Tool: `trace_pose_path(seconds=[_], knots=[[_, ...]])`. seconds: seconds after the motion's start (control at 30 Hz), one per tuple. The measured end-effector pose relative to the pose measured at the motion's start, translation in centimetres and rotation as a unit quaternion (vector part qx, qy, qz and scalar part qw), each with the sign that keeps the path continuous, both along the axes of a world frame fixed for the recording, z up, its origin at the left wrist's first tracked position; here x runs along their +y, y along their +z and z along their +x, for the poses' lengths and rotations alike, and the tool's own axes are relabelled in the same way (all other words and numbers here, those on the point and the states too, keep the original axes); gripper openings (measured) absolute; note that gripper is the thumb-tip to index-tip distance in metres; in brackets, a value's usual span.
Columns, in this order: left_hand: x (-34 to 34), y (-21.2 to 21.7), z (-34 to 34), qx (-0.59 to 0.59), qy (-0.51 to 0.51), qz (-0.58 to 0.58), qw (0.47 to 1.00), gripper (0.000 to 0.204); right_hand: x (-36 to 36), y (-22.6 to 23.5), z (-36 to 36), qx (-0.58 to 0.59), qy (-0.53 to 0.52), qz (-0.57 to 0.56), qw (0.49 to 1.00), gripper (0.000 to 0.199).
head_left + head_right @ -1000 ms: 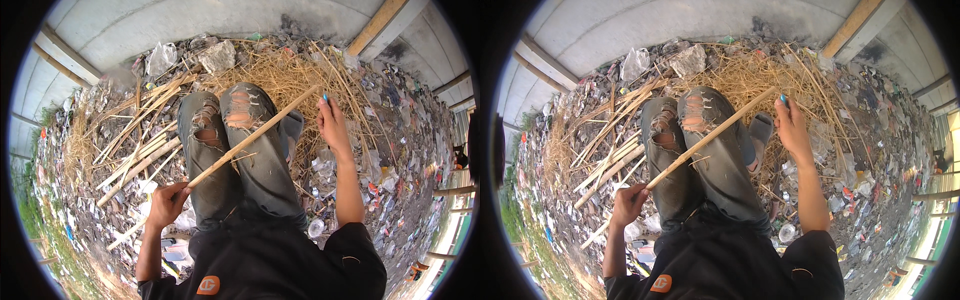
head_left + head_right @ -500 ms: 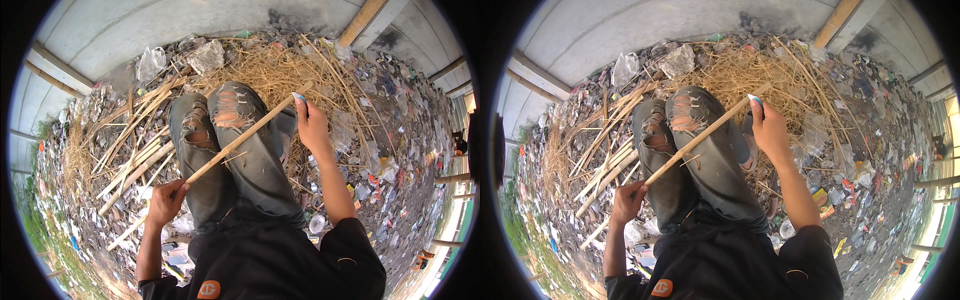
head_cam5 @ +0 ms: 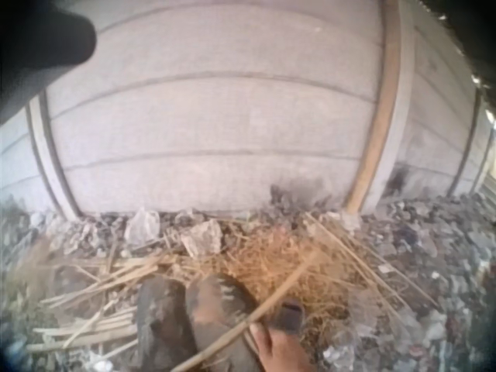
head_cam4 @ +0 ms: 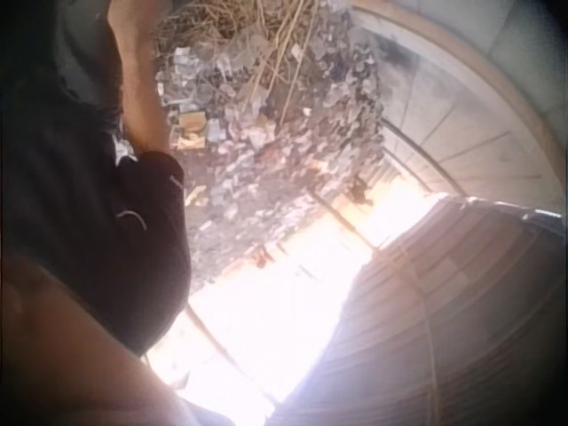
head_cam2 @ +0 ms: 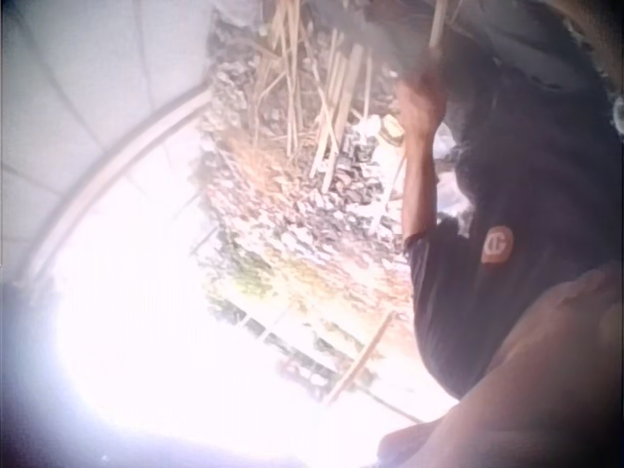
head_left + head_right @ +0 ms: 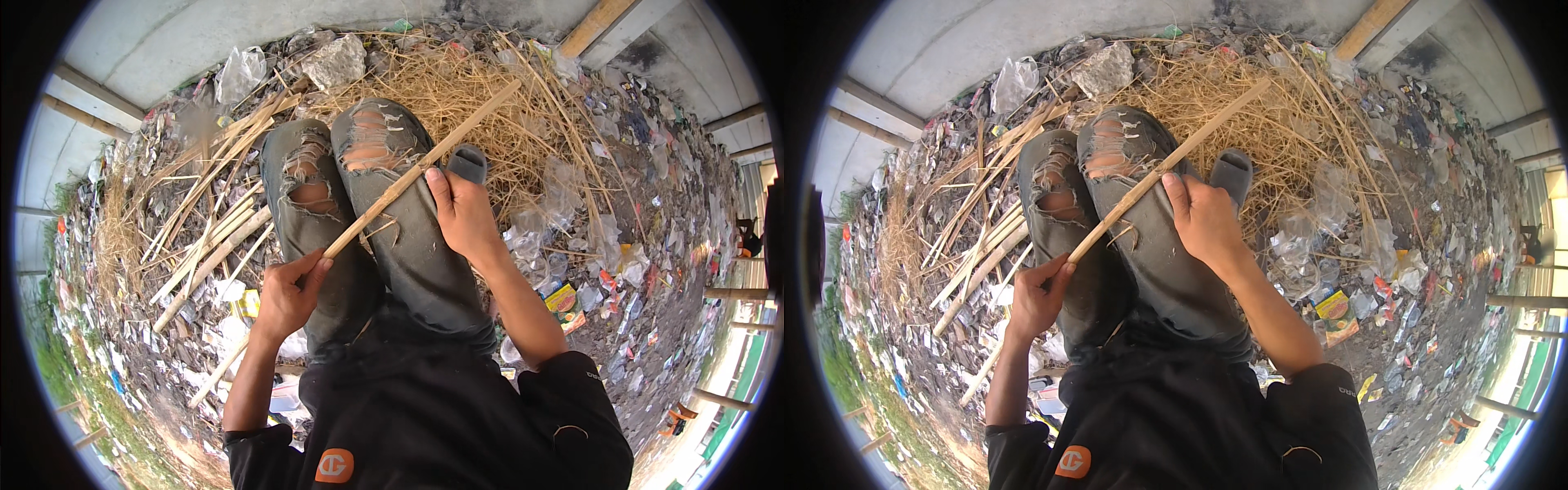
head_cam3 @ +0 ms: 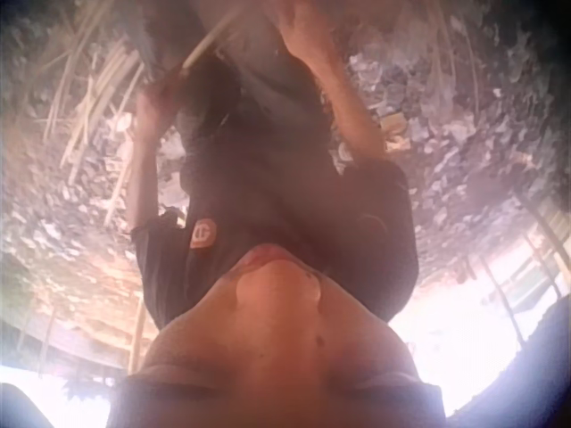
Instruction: The person sits on the ground and uses a small knife to shave thin strips from a long bamboo stick, holding it between their legs. They repeatedly scrape the stick to create fine shavings, which fall onto the ground covered in debris and straw.
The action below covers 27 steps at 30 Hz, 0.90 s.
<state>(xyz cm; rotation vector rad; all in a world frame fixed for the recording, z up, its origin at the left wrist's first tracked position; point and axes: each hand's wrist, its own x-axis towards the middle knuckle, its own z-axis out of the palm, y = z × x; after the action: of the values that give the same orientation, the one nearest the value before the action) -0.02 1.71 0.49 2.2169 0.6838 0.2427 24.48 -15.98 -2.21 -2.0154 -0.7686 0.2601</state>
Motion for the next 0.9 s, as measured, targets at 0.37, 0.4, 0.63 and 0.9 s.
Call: trace_pose_path(seconds=[0.37,0.4,0.63,0.9], knots=[[-0.4,0.4,0.8,0.003,0.011,-0.040,0.999,0.029,0.0,0.5,0.1,0.051,0.038,-0.009,0.998,0.057],[-0.4,0.4,0.8,0.007,0.014,-0.043,0.999,0.029,0.0,0.4,0.1,0.052,0.040,-0.009,0.998,0.058],[-0.7,1.3,1.9,0.022,-0.003,-0.031,0.999,0.031,-0.3,-1.5,0.8,0.088,0.050,0.032,0.994,0.062],[0.1,1.1,1.9,0.032,-0.013,-0.060,0.998,0.030,-1.4,0.5,2.7,0.424,0.102,0.042,0.899,0.060]])
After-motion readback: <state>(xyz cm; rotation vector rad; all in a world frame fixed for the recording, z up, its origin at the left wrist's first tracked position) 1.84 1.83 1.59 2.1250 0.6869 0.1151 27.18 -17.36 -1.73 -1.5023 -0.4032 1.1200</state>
